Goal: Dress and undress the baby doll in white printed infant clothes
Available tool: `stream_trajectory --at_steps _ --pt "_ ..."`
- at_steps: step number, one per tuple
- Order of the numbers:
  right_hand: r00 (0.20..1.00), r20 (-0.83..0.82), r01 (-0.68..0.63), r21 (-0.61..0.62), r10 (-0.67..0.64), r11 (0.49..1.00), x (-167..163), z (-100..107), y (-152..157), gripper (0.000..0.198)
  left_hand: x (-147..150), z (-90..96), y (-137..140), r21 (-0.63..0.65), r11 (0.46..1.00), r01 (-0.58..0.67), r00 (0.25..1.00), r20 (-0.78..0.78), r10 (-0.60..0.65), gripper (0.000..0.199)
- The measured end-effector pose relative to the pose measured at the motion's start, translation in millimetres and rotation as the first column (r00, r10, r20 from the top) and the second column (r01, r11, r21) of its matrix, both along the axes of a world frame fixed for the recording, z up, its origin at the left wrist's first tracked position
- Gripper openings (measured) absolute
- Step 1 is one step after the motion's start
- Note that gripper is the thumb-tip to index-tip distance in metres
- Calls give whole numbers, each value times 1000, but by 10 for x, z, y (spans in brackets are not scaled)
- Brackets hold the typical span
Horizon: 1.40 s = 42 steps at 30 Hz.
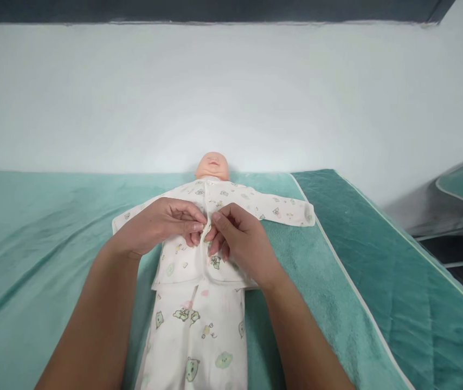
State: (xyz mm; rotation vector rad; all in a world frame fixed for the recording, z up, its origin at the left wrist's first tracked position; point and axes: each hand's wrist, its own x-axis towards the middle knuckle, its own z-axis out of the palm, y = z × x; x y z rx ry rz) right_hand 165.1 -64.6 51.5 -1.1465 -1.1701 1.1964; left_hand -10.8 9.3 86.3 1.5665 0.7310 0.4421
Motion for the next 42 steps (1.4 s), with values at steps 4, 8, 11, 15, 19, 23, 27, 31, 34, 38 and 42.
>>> stream_trajectory --at_steps 4,8,11,15,19,23,27,31,34,38,42 --pt "1000 5 -1 7 1 1000 -5 6 -3 28 10 0 -8 9 1000 3 1000 7 -3 10" --pt "1000 8 0 7 0 1000 -7 7 1 28 16 3 -8 10 1000 16 1000 10 -16 9" --pt "1000 14 7 12 -7 1000 -7 -2 4 28 22 -3 -8 5 1000 1 1000 2 -1 10" --pt "1000 9 11 20 -12 1000 -5 -22 6 27 34 -22 -14 9 999 -44 999 -1 44 9" --pt "1000 6 11 12 -11 1000 -2 -23 7 28 55 -10 -36 26 997 -78 996 -41 79 9" --pt "1000 3 13 10 -13 1000 -4 -10 9 29 63 43 -79 67 992 -103 989 -101 109 9" --pt "1000 8 16 2 -16 1000 -2 -4 9 29 54 91 -106 100 991 -91 985 -139 105 16" --pt "1000 10 14 3 -14 1000 2 -6 11 28 53 109 -109 110 991 -82 983 -154 98 17" --pt "1000 9 11 6 -11 1000 2 -10 15 27 58 110 -110 128 988 -84 981 -165 105 16" --pt "1000 17 12 14 -13 1000 0 -19 12 26 62 107 -111 134 988 -82 980 -169 105 13" --pt "1000 26 14 17 -14 1000 1 -22 7 27 63 99 -109 138 987 -82 978 -177 106 12"
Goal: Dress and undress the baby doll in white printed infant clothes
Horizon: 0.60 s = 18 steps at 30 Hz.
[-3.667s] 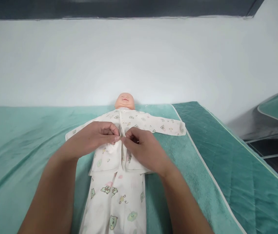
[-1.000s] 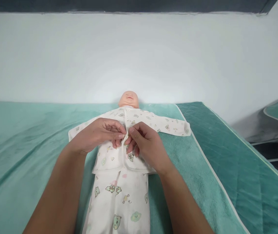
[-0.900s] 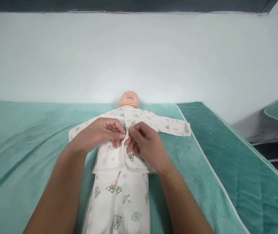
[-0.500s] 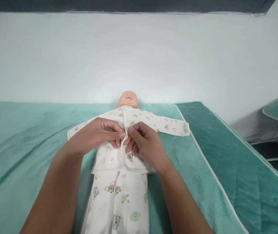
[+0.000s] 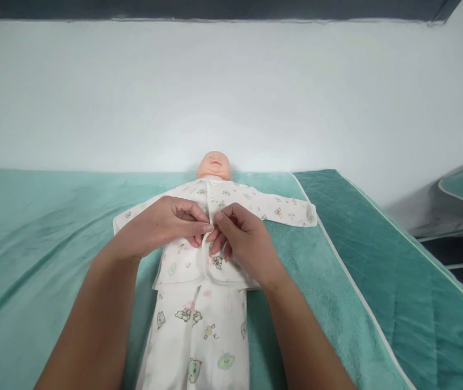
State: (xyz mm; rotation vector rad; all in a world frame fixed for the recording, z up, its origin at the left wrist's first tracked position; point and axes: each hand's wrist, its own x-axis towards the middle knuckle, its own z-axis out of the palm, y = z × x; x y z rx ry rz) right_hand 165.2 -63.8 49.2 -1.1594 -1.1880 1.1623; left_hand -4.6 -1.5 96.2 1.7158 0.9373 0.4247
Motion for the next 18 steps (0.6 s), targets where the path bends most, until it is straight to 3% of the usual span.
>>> stream_trajectory --at_steps 18 --pt "1000 -1 8 -33 -8 999 -5 22 -3 31 -8 38 -27 28 999 26 999 -46 -24 9"
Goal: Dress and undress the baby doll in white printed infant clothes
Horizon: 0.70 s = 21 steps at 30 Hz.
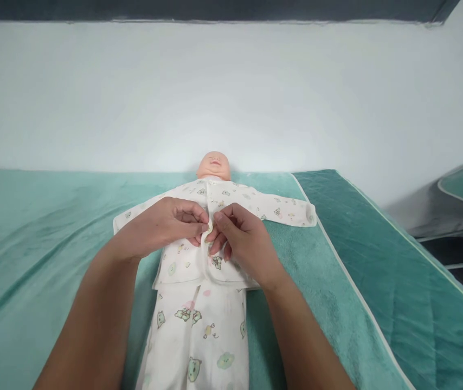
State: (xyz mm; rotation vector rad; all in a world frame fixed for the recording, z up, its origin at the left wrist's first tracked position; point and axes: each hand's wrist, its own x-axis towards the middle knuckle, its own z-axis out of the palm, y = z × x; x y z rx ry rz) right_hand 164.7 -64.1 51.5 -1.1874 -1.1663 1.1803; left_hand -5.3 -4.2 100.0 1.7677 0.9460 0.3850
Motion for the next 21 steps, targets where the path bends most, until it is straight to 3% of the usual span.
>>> stream_trajectory --at_steps 11,21 --pt "1000 -3 -15 9 15 1000 13 -13 2 31 5 -42 21 -42 999 5 999 53 -3 6" --pt "1000 9 -9 3 9 1000 7 -19 7 30 19 -91 29 -88 996 -3 988 154 17 19"
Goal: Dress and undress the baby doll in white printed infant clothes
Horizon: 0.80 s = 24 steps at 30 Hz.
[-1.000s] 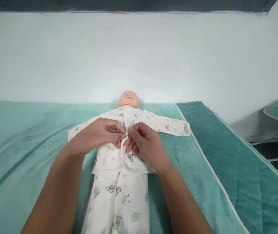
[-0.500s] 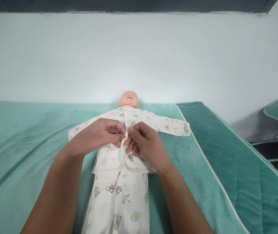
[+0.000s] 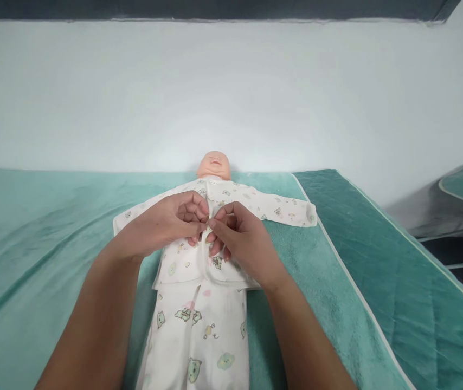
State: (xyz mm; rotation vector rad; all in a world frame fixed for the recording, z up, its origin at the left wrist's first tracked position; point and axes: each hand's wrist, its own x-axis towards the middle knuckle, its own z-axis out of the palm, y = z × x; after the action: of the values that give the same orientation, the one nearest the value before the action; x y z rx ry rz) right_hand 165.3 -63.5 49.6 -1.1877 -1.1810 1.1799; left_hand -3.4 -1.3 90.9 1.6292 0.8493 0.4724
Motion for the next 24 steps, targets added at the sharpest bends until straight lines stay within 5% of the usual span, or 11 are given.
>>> stream_trajectory --at_steps 24 --pt "998 -59 -36 19 37 999 39 10 -1 21 -52 64 8 9 994 107 984 -141 -105 14"
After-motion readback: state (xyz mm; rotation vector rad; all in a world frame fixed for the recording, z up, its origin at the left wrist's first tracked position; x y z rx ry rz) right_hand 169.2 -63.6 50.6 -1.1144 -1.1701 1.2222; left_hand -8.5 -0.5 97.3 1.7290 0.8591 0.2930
